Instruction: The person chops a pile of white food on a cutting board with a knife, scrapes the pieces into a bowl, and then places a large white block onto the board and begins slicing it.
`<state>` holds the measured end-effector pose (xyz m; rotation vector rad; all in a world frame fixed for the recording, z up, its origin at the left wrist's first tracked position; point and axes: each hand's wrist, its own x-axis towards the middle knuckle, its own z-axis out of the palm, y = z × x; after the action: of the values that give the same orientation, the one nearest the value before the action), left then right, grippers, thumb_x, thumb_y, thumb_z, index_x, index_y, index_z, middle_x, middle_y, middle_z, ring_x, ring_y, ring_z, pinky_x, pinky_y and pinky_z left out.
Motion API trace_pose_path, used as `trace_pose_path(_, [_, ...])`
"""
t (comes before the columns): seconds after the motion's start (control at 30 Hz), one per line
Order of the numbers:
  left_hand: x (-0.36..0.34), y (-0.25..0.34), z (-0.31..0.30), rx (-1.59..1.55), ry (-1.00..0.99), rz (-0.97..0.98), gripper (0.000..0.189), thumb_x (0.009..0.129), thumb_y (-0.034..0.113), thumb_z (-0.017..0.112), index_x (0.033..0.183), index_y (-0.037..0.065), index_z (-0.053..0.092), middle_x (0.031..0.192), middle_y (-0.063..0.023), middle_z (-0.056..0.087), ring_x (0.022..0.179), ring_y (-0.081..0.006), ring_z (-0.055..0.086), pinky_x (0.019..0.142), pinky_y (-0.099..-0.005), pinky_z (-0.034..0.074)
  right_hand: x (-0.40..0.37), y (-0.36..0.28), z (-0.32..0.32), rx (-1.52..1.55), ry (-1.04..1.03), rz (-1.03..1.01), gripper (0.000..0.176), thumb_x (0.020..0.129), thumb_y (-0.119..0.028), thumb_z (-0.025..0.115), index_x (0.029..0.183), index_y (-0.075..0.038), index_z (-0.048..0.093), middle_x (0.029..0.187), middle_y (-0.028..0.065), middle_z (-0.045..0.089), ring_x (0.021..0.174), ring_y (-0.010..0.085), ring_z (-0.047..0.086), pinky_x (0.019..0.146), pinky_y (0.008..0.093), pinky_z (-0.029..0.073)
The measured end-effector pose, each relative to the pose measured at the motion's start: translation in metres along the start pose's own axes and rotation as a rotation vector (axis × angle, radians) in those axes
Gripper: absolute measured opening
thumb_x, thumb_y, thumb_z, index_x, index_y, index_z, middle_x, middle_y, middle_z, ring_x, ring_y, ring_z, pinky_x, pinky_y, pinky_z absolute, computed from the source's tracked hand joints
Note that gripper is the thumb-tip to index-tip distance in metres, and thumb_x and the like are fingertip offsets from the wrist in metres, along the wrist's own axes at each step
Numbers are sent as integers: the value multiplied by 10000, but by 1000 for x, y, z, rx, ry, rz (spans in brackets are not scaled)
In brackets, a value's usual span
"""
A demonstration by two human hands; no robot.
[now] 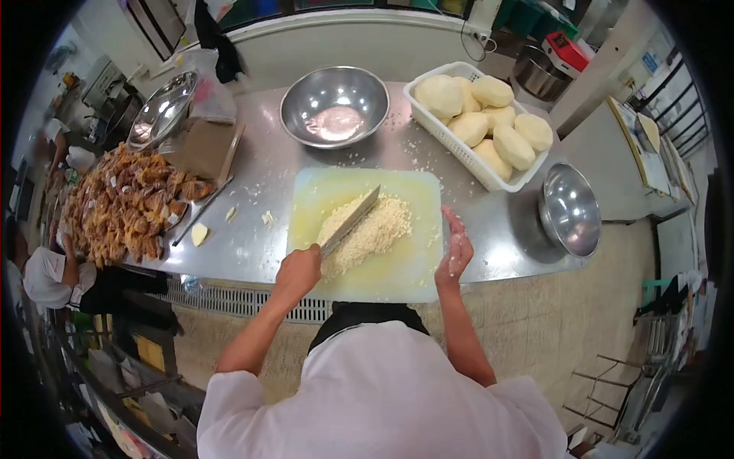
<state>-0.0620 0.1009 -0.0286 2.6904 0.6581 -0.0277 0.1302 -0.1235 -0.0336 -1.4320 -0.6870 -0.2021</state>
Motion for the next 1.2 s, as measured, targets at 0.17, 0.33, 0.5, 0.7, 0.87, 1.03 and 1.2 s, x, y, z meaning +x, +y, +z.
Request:
trace_pose_path(0.17, [-14, 13, -5, -92, 107, -105, 94, 833, 67, 514, 836, -25, 535, 622, -268, 576, 634, -439, 601, 604, -515, 483, 1, 7, 15, 32, -22, 12, 439, 943, -226, 369, 1198, 78, 557, 1218, 211, 580, 1198, 308, 502, 1067, 414, 310])
trace_pose_path(0.33, [1, -23, -15, -124, 42, -151, 146, 851, 132, 547, 933, 16, 580, 731, -247, 618, 736, -431, 609, 658, -522, 475, 6, 60, 39, -116, -183, 123, 427, 923, -242, 458, 1242, 31, 536, 1278, 225, 528, 1243, 352, 451, 1070, 425, 303])
trace_pose_path(0.5, [23, -55, -17, -29, 260, -170, 146, 841, 110, 541, 937, 14, 593, 696, -240, 617, 690, -427, 617, 626, -511, 487, -19, 120, 85, -768, -287, -65, 466, 919, -294, 483, 1281, 0, 490, 1283, 237, 499, 1249, 384, 413, 1079, 437, 270])
trace_pose_path(0.7, [28, -32, 38, 115, 212, -54, 100, 800, 58, 499, 852, 3, 564, 640, -234, 608, 609, -412, 623, 569, -488, 505, -25, 76, 107, -279, -512, 30, 378, 918, -245, 470, 1196, 2, 539, 1195, 245, 539, 1154, 383, 482, 1005, 452, 347])
trace_pose_path(0.87, [-9, -1, 6, 1, 180, -33, 77, 820, 71, 525, 831, 6, 566, 612, -223, 593, 605, -405, 615, 553, -484, 492, -5, 86, 82, -33, -384, 201, 321, 936, -200, 450, 1119, 20, 594, 1162, 221, 574, 1139, 367, 503, 986, 424, 379])
trace_pose_path(1.03, [-36, -28, -1, -22, 333, -294, 101, 850, 99, 541, 805, 12, 567, 604, -219, 584, 605, -404, 605, 559, -487, 481, 32, 125, 98, -296, -511, -97, 380, 961, -271, 412, 1173, -13, 593, 1213, 194, 566, 1209, 353, 455, 1036, 414, 336])
trace_pose_path(1.2, [-51, 6, 53, -78, 282, -347, 152, 854, 131, 549, 813, -2, 610, 616, -224, 591, 594, -412, 601, 555, -498, 476, 17, 108, 105, -194, -966, 33, 439, 974, -335, 359, 1194, -34, 592, 1239, 182, 559, 1226, 355, 445, 1055, 417, 317])
